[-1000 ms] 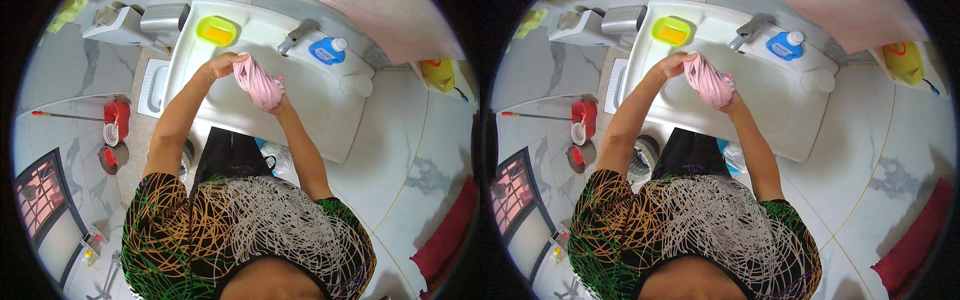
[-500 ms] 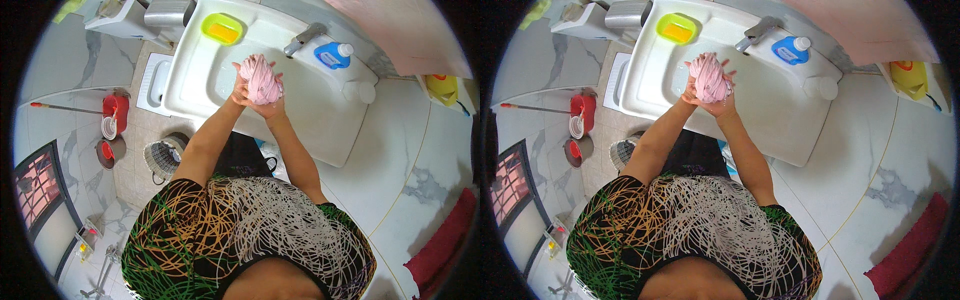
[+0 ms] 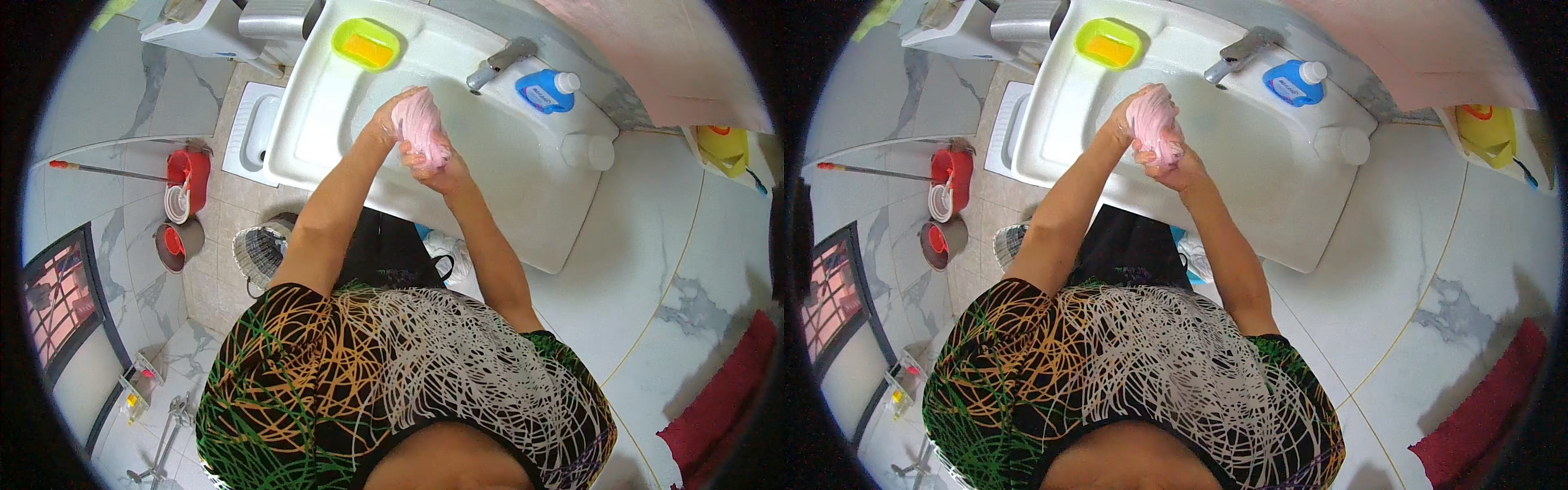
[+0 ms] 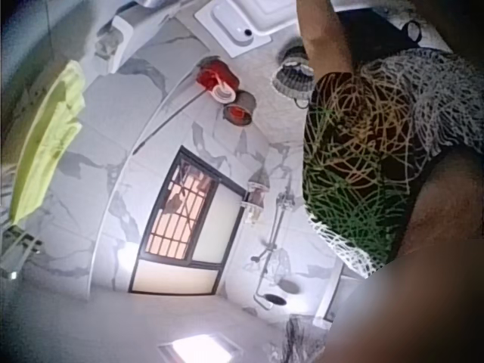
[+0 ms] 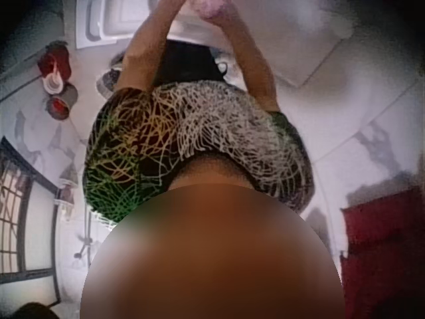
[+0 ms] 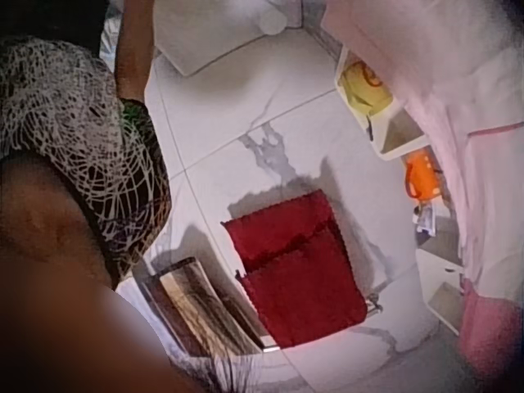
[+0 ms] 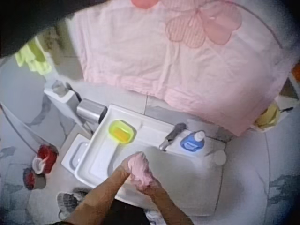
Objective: The person picks up a pink garment from a bucket, places it in a sink with water, and washes it by hand. They scrub the fabric against itself and rinse it in the water.
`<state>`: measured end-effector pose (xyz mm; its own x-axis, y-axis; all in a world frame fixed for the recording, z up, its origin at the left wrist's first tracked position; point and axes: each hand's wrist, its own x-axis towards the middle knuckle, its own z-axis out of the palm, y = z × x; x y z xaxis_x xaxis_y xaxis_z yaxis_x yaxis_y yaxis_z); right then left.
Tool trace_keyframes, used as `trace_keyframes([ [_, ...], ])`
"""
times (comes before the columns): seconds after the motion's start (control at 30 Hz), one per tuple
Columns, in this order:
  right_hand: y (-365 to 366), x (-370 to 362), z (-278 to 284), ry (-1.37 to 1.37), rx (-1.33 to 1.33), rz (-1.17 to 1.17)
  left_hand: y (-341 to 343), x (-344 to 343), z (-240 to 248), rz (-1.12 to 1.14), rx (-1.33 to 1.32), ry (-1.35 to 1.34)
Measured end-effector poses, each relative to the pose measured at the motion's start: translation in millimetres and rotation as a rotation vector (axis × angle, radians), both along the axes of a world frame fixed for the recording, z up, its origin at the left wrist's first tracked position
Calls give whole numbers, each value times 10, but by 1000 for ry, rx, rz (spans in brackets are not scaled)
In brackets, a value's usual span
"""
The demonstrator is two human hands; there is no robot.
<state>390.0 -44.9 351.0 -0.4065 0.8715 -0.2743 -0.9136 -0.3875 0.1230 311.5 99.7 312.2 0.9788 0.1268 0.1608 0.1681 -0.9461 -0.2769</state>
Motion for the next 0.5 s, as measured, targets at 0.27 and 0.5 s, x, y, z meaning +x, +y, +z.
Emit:
trace_keyframes([
  [0.27, 230, -130, 212, -1246, -172, 229, 156, -149, -369, -87, -1710, -491],
  [0.5, 242, -186, -195, -2065, -102, 498, 5, -56, -563, 986, -2136, -746],
])
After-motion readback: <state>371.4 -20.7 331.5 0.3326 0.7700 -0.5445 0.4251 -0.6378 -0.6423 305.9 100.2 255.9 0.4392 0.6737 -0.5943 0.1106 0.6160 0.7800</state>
